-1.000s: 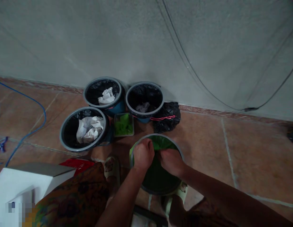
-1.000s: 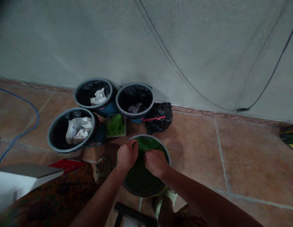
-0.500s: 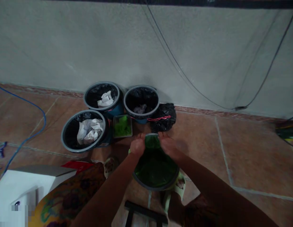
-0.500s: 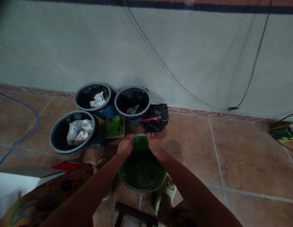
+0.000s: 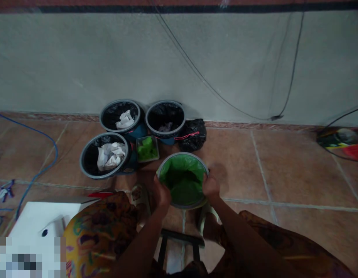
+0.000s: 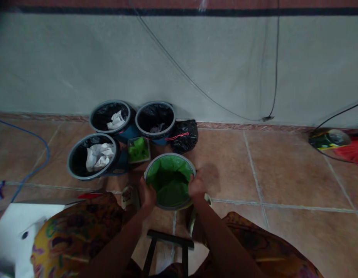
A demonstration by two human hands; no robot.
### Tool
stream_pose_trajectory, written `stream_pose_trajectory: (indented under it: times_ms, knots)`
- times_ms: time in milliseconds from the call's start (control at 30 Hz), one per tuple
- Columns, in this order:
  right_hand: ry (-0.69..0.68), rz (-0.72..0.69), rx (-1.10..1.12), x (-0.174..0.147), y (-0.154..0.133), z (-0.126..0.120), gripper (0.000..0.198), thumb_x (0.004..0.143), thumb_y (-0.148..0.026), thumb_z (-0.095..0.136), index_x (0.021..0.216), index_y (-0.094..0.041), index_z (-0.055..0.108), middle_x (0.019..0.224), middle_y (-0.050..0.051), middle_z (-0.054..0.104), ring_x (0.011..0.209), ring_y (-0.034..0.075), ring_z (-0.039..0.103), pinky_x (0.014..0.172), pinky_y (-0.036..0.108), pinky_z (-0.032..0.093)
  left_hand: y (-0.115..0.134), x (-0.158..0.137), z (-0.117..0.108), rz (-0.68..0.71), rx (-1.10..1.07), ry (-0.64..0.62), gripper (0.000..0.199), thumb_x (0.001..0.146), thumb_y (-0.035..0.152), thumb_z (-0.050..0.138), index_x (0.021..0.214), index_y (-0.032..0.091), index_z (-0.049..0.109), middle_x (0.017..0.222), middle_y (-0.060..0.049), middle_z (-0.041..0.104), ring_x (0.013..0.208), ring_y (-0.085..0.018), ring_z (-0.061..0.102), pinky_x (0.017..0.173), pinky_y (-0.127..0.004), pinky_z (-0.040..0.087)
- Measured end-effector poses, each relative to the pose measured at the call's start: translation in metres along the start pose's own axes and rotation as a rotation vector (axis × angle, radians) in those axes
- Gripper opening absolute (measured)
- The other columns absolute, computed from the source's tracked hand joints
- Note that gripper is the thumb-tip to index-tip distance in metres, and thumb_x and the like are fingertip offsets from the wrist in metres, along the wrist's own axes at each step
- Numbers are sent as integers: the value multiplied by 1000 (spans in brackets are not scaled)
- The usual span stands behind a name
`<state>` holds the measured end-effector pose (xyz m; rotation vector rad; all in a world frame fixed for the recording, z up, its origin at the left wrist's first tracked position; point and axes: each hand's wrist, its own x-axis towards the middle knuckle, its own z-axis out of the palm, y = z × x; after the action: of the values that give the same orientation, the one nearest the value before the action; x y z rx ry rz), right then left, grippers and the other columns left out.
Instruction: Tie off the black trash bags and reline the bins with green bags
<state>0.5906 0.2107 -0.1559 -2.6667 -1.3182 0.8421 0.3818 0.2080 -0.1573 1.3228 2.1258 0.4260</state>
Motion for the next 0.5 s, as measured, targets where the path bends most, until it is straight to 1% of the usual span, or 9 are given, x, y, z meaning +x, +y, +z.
stream_pose_trajectory:
  times_ms: [33, 100, 200, 267, 333, 433, 500]
  knots:
    - [0, 7, 29, -2, -1, 0, 53, 103, -35, 26, 147, -7, 37, 114, 23, 69, 109, 29, 67, 89, 36, 49, 0, 0, 2, -13, -7, 10, 58, 92, 9, 38, 149, 12, 29, 148, -17, 48, 140, -20, 44, 116, -33, 36]
    - [27, -1, 89, -3, -3, -2, 54, 103, -36, 29, 146, -5, 38, 120, 24, 67, 114, 30, 65, 92, 37, 48, 1, 3, 3, -8, -23, 20, 57, 91, 10, 42, 148, 8, 32, 148, -19, 48, 141, -22, 43, 118, -35, 34]
    - [139, 21, 213, -8, -3, 1, 58, 101, -38, 33, 146, -3, 36, 127, 26, 62, 116, 32, 63, 94, 40, 47, -2, 5, 3, 15, -86, 64, 61, 90, 14, 49, 148, 4, 30, 149, -23, 45, 142, -26, 41, 119, -39, 32]
    - [257, 44, 318, -17, 0, 14, 58, 100, -40, 33, 143, -3, 39, 130, 28, 60, 118, 33, 62, 95, 42, 47, -6, 4, 6, 26, -136, 109, 63, 90, 18, 52, 148, 5, 30, 150, -24, 43, 143, -28, 40, 119, -41, 32]
    - [344, 59, 412, -28, 2, 33, 56, 98, -41, 34, 138, -2, 43, 131, 29, 59, 120, 33, 60, 97, 43, 46, -10, 1, 11, 47, -149, 134, 63, 90, 21, 52, 148, 5, 31, 149, -25, 43, 143, -30, 40, 119, -43, 32]
    - [377, 91, 482, -43, 5, 58, 54, 96, -39, 34, 133, 0, 46, 127, 31, 60, 120, 34, 59, 97, 46, 46, -13, -4, 17, 65, -100, 138, 62, 92, 23, 47, 148, 4, 31, 148, -27, 44, 143, -32, 40, 118, -45, 33]
    - [388, 87, 478, -47, 9, 60, 54, 96, -39, 35, 131, 0, 47, 125, 32, 60, 119, 36, 59, 97, 48, 45, -13, -5, 16, 70, -50, 129, 63, 92, 24, 46, 149, 3, 29, 146, -28, 45, 141, -33, 41, 115, -47, 35]
